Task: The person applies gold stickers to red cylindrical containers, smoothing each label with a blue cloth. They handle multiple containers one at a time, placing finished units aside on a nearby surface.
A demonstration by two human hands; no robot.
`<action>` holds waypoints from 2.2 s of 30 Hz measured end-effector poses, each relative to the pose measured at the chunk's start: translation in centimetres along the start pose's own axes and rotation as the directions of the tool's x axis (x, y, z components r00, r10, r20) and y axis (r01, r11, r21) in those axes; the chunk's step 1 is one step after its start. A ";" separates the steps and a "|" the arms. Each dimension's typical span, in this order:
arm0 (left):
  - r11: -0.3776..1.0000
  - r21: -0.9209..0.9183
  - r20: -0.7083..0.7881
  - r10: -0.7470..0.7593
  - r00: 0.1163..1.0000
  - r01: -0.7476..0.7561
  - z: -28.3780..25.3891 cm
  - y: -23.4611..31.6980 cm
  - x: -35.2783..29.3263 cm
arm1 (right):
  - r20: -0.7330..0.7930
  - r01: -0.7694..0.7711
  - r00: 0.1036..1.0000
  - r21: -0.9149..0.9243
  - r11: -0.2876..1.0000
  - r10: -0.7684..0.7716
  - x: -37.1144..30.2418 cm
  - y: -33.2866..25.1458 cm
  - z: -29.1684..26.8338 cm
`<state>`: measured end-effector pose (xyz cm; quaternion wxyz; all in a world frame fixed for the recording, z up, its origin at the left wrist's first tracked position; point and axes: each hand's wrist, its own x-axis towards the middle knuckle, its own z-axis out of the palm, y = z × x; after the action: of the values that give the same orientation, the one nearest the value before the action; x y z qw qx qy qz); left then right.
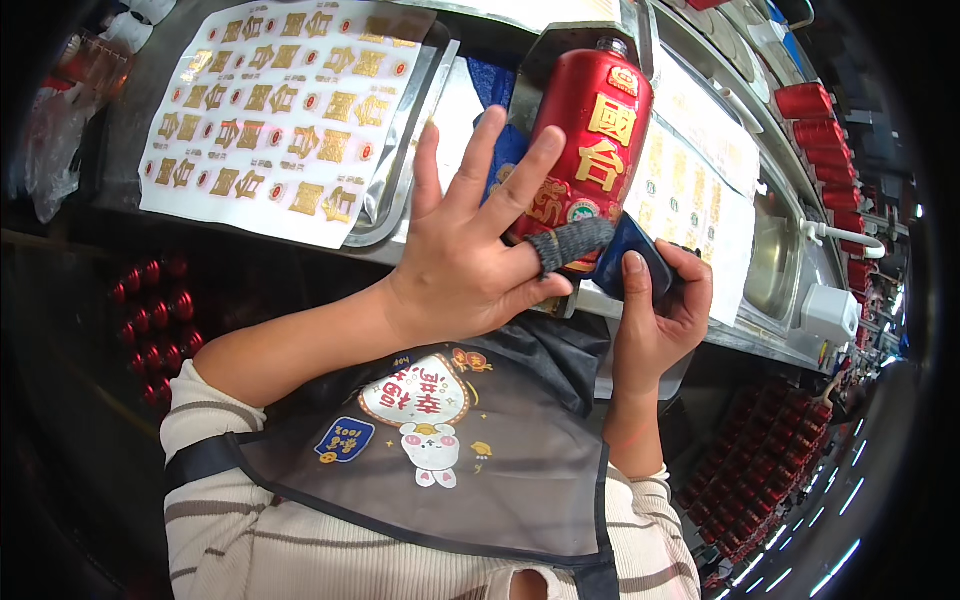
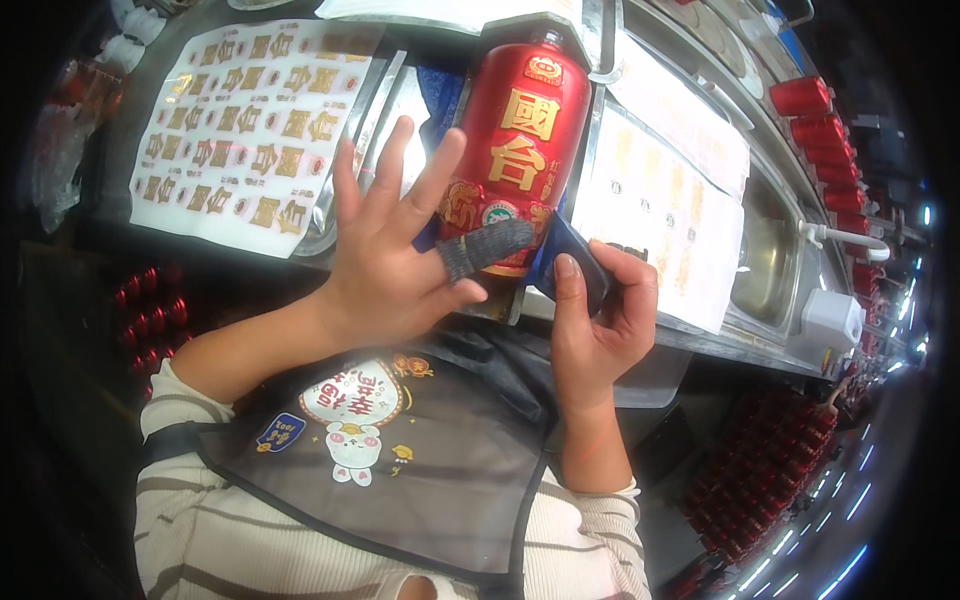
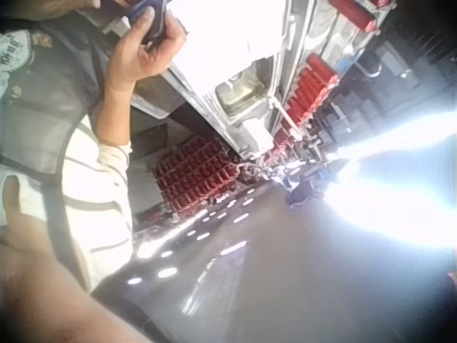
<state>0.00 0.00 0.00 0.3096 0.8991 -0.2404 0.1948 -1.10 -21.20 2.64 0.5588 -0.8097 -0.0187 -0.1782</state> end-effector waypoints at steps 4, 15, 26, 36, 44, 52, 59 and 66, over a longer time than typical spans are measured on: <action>0.997 0.011 -0.030 -0.081 0.996 0.081 0.3 -0.5 -3.0 | 0.025 0.053 0.998 0.004 0.999 -0.053 -0.2 -1.9 0.6; 0.980 -0.153 0.025 -0.127 0.992 0.129 -0.5 -1.4 -2.3 | -0.030 -0.235 0.971 0.068 0.970 0.237 1.4 -0.6 -0.3; 0.818 -0.534 0.068 -0.213 0.975 0.216 0.5 -1.8 2.7 | 0.524 -0.706 0.703 0.439 0.555 0.480 -0.3 -2.7 -0.7; 0.971 -0.236 0.083 -0.015 0.996 0.035 -0.9 -0.6 3.2 | 0.820 -0.779 0.482 0.240 0.579 0.309 0.4 -2.1 -2.0; 0.468 -0.802 0.186 -0.396 0.899 0.371 0.5 0.1 3.5 | -0.025 -0.240 0.969 0.168 0.956 0.248 -0.2 -1.0 0.4; 0.489 -0.808 0.152 -0.367 0.918 0.329 0.5 -0.4 3.4 | -0.050 -0.255 0.962 0.184 0.949 0.269 -0.4 -0.5 1.9; 0.504 -0.760 0.248 -0.358 0.900 0.410 0.1 -0.6 3.1 | -0.028 0.241 0.966 -0.239 0.941 -0.255 -1.3 -2.2 3.9; 0.495 -0.778 0.239 -0.338 0.910 0.388 0.4 -1.8 2.3 | 0.014 0.387 0.920 -0.194 0.901 -0.392 -0.1 -2.5 3.6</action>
<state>2.93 0.28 -0.04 0.7124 0.6914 -0.1165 -0.0311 -0.80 -16.92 3.76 0.4312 -0.8375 -0.1557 -0.2975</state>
